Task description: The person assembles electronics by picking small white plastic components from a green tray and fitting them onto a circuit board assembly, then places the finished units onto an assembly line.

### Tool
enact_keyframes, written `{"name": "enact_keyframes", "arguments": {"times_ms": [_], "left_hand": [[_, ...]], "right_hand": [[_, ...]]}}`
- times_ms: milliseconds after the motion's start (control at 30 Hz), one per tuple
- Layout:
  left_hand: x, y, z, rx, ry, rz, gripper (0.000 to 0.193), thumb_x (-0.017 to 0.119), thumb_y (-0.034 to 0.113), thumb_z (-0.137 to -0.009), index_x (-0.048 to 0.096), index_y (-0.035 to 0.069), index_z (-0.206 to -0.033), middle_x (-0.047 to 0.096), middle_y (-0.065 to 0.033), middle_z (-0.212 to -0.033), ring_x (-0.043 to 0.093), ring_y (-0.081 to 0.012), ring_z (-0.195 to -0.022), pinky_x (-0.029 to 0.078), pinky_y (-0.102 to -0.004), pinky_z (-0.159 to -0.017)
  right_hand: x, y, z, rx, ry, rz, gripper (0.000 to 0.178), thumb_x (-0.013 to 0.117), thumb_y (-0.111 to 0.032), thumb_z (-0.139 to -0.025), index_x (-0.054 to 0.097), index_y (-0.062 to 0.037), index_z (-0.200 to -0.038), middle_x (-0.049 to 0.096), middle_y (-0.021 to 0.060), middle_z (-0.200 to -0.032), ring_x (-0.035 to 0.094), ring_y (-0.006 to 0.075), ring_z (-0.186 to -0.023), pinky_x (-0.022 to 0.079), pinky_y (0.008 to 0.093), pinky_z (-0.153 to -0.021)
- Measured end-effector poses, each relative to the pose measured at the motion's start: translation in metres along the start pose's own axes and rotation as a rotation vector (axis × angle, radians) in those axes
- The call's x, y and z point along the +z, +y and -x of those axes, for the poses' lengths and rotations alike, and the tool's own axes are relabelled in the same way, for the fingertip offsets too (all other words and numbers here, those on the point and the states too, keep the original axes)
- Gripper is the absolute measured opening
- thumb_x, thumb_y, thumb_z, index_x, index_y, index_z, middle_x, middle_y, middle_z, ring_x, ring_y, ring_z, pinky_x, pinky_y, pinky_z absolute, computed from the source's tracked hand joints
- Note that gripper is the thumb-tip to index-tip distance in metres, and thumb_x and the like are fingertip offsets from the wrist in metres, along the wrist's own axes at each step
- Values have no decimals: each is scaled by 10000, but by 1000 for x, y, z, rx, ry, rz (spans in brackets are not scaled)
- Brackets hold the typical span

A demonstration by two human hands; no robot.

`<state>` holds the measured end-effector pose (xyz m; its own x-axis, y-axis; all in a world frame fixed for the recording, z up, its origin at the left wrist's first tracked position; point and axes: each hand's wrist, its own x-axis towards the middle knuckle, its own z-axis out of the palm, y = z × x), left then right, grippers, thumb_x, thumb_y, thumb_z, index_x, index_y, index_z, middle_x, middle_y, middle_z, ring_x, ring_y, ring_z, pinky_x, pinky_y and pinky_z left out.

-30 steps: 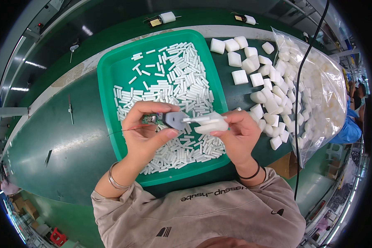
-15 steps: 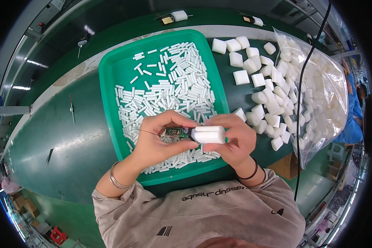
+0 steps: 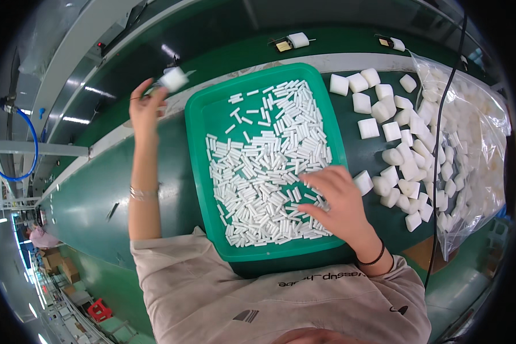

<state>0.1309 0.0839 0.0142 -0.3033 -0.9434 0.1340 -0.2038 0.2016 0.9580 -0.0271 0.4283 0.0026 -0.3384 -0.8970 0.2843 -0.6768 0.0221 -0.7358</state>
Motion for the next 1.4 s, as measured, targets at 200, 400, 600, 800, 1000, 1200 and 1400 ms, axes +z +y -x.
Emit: {"name": "enact_keyframes", "arguments": {"times_ms": [200,400,600,800,1000,1200,1400], "left_hand": [[-104,-105,-124,-228,393,-399,737,756,260,-589,401,25,-1191,577,-106,-947,562,-152,-757,434,-306,-676],[-11,-76,-117,35,667,-1155,913,738,511,-555,343,38,-1229,430,-147,-1163,409,-353,-1062,384,-487,-853],[58,-37,-112,156,29,-1293,572,617,579,-631,616,126,-980,600,-97,-1006,507,-305,-987,386,-414,-834],[68,-19,-102,295,-53,-944,515,762,355,-582,596,61,-972,646,-98,-864,623,-230,-784,467,-322,-724],[76,49,6,299,-283,-394,299,720,132,-672,579,-4,-898,607,-27,-762,542,-97,-648,438,-228,-611],[92,72,136,-384,-618,645,360,612,-1,-732,441,31,-1047,562,-165,-1041,595,-219,-854,499,-307,-708],[92,65,182,-473,-730,864,387,640,96,-751,385,59,-1039,549,-170,-1059,610,-259,-839,512,-320,-678]], "right_hand": [[-1,-7,-3,-143,-206,197,358,710,-210,-586,572,-109,-901,490,12,-812,464,179,-821,388,279,-660],[6,12,1,-144,-257,252,186,659,-187,-636,526,-120,-747,468,-13,-709,476,152,-756,407,276,-609],[3,9,-3,-153,-264,155,158,651,-176,-656,535,-120,-748,469,-9,-703,489,152,-721,419,274,-586],[5,8,-4,-113,-185,102,128,645,-153,-691,549,-109,-762,498,-6,-710,511,167,-691,416,285,-560],[0,1,-5,-47,-108,-65,130,637,-102,-697,555,-86,-797,513,18,-742,518,197,-689,424,302,-577],[-2,4,-2,127,94,-330,126,643,-14,-697,595,-56,-806,540,72,-790,541,196,-715,436,268,-587],[-1,3,1,204,239,-574,151,663,18,-677,635,-31,-817,578,81,-805,562,143,-666,447,232,-587]]}}
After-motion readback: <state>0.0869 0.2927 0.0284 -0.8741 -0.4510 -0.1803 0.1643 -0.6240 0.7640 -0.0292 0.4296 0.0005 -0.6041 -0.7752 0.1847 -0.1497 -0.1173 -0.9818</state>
